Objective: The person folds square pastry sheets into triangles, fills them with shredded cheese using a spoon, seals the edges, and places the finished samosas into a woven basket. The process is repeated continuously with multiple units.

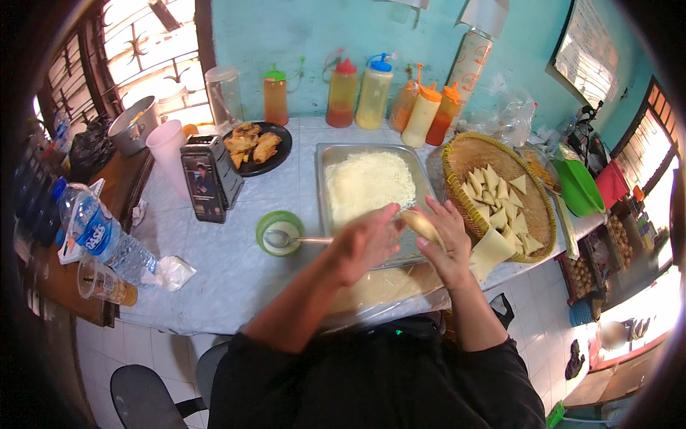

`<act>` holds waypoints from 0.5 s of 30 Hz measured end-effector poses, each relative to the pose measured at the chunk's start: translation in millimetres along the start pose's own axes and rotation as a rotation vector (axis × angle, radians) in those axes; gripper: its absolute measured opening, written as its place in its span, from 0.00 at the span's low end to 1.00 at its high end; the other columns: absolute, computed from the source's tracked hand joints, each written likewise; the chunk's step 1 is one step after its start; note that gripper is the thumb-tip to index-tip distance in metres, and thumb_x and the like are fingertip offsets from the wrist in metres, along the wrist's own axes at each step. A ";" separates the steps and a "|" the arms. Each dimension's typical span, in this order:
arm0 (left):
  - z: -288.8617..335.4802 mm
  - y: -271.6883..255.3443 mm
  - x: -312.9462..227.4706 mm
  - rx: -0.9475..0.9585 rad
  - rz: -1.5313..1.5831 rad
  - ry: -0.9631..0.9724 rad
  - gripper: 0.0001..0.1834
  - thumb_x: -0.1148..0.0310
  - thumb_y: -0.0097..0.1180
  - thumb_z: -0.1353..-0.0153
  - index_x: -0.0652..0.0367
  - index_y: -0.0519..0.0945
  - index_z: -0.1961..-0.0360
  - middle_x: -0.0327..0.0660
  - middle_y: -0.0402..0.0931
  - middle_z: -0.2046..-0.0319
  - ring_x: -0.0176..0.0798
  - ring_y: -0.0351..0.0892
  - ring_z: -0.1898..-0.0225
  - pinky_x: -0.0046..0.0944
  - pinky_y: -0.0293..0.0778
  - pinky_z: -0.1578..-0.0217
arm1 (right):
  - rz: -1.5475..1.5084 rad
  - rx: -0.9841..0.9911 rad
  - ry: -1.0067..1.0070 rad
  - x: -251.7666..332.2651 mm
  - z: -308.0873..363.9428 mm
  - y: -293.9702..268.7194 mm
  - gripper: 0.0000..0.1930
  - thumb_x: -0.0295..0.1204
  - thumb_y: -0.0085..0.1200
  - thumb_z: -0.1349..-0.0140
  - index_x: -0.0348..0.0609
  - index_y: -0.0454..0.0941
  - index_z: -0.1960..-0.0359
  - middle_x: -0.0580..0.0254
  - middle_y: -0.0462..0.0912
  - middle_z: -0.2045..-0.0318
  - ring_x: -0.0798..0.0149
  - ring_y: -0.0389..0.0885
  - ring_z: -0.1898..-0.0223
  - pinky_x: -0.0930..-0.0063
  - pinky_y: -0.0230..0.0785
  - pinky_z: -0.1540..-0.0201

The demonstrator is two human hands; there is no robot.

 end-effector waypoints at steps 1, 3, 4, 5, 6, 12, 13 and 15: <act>6.7 -4.7 -9.2 -0.157 -0.147 0.083 0.32 0.54 0.48 0.37 0.62 0.58 0.37 0.46 0.64 0.42 0.42 0.62 0.41 0.40 0.56 0.40 | -0.131 -0.035 0.103 -4.7 3.3 1.1 0.23 0.35 0.59 0.49 0.40 0.76 0.50 0.54 0.79 0.54 0.54 0.72 0.45 0.60 0.53 0.38; 18.8 12.3 -26.8 0.005 -0.582 0.243 0.29 0.61 0.52 0.38 0.62 0.61 0.40 0.45 0.65 0.43 0.37 0.62 0.41 0.37 0.56 0.41 | -0.407 0.066 0.318 -4.8 9.4 12.4 0.22 0.34 0.59 0.47 0.39 0.76 0.50 0.56 0.79 0.58 0.60 0.74 0.51 0.67 0.60 0.44; 26.9 20.5 -30.7 0.080 -0.799 0.316 0.27 0.64 0.53 0.38 0.63 0.63 0.41 0.45 0.66 0.44 0.35 0.62 0.42 0.36 0.57 0.42 | -0.542 0.127 0.429 -2.0 11.8 20.5 0.22 0.33 0.58 0.47 0.38 0.75 0.50 0.57 0.79 0.59 0.63 0.75 0.54 0.71 0.63 0.47; 39.2 25.5 -40.0 0.011 -0.878 0.459 0.21 0.73 0.57 0.41 0.64 0.69 0.46 0.43 0.71 0.48 0.30 0.65 0.46 0.33 0.60 0.45 | -0.624 0.174 0.485 4.9 13.7 30.2 0.21 0.32 0.57 0.45 0.37 0.75 0.50 0.61 0.78 0.64 0.70 0.73 0.60 0.77 0.65 0.56; 46.9 16.0 -40.8 -0.057 -0.885 0.445 0.20 0.73 0.57 0.41 0.64 0.71 0.48 0.42 0.72 0.51 0.30 0.67 0.48 0.33 0.62 0.46 | -0.694 0.227 0.521 15.4 13.3 40.9 0.21 0.32 0.57 0.45 0.38 0.75 0.50 0.62 0.78 0.64 0.70 0.72 0.59 0.78 0.65 0.57; 97.2 -46.2 -60.2 -0.272 -0.504 0.435 0.13 0.65 0.60 0.43 0.63 0.78 0.61 0.37 0.79 0.66 0.28 0.74 0.64 0.29 0.69 0.60 | -0.339 0.422 0.072 69.7 -17.9 84.9 0.20 0.38 0.55 0.43 0.40 0.76 0.51 0.55 0.80 0.65 0.57 0.77 0.61 0.66 0.65 0.56; 105.0 -64.8 -74.2 -0.317 -0.563 0.449 0.13 0.65 0.60 0.42 0.62 0.77 0.59 0.37 0.79 0.65 0.29 0.75 0.63 0.29 0.69 0.59 | -0.222 0.340 -0.040 80.2 -26.9 84.5 0.19 0.38 0.54 0.44 0.42 0.77 0.53 0.51 0.79 0.66 0.51 0.76 0.62 0.60 0.64 0.57; 124.7 -104.0 -106.2 -0.452 -0.573 0.463 0.14 0.65 0.58 0.41 0.61 0.77 0.57 0.38 0.79 0.63 0.30 0.77 0.62 0.30 0.71 0.59 | 0.029 0.315 -0.155 80.6 -40.6 101.2 0.17 0.34 0.56 0.46 0.40 0.78 0.56 0.52 0.79 0.65 0.55 0.76 0.61 0.62 0.65 0.58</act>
Point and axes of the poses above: each hand's wrist, its own z-axis away from the middle knuckle, its own y-axis out of the palm, x = y × z, the point moved 8 cm from there along -z, towards the middle knuckle
